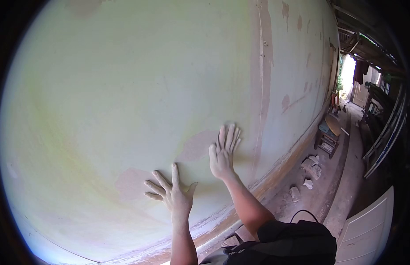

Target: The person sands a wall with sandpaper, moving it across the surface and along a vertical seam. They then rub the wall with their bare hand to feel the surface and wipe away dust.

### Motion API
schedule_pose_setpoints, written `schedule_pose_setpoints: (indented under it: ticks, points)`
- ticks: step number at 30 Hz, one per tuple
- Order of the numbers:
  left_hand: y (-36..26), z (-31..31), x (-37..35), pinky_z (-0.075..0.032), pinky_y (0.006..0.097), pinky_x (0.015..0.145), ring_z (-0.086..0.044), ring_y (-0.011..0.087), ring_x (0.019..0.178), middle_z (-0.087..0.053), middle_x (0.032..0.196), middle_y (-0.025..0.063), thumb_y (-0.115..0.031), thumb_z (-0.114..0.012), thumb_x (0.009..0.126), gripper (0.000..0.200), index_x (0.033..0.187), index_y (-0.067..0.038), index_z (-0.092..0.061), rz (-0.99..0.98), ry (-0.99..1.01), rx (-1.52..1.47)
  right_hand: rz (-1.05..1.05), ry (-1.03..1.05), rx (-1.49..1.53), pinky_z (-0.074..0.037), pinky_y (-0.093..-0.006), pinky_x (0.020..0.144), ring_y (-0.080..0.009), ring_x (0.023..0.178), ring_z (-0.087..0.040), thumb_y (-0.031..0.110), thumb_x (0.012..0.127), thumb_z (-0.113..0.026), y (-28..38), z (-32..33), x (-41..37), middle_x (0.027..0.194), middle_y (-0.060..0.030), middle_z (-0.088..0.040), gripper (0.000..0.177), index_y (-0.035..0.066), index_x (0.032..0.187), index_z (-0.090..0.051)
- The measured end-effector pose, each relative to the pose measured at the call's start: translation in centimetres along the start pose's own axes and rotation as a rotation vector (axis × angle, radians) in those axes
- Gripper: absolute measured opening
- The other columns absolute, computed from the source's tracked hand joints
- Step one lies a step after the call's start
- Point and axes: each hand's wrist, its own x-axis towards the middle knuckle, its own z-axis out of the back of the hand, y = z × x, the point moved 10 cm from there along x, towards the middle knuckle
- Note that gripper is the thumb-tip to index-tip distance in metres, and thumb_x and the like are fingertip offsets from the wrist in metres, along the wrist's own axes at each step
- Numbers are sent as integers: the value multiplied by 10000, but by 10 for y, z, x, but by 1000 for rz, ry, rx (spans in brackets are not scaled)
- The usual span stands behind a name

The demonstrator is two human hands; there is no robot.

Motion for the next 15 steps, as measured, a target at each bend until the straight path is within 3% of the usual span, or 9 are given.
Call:
schedule_pose_setpoints:
  ticks: [5,10,12,15]
  points:
    - [-1,3,-3,67,800,1154,126,617,1538,-11,1715,332,-486,-926,712,1126,1649,-256,-347,-54,-97,8,35,-127,65,78,-676,1236,-466,1598,113,362,1093,-352,30,59,89,1747,-242,62,717,89,1697,-80]
    - [0,3,-4,71,790,1162,124,610,1542,-8,1717,325,-482,-921,723,1102,1643,-245,-363,-31,-82,-2,52,40,-10,117,-661,1228,-484,1587,153,384,1114,-249,10,30,40,1745,-247,84,686,78,1695,-50]
    - [-1,2,0,73,788,1163,126,609,1542,-7,1718,324,-483,-919,727,1094,1641,-242,-367,-15,-58,-10,103,40,-50,106,-685,1223,-508,1585,118,369,1090,-350,-7,-4,-14,1739,-265,77,720,74,1694,-94]
    - [2,1,-5,78,785,1163,129,608,1542,-24,1718,325,-488,-918,724,1091,1638,-240,-374,-12,-63,3,117,55,34,109,-698,1214,-534,1574,127,371,1086,-356,-24,-25,-44,1732,-285,74,726,58,1690,-104]
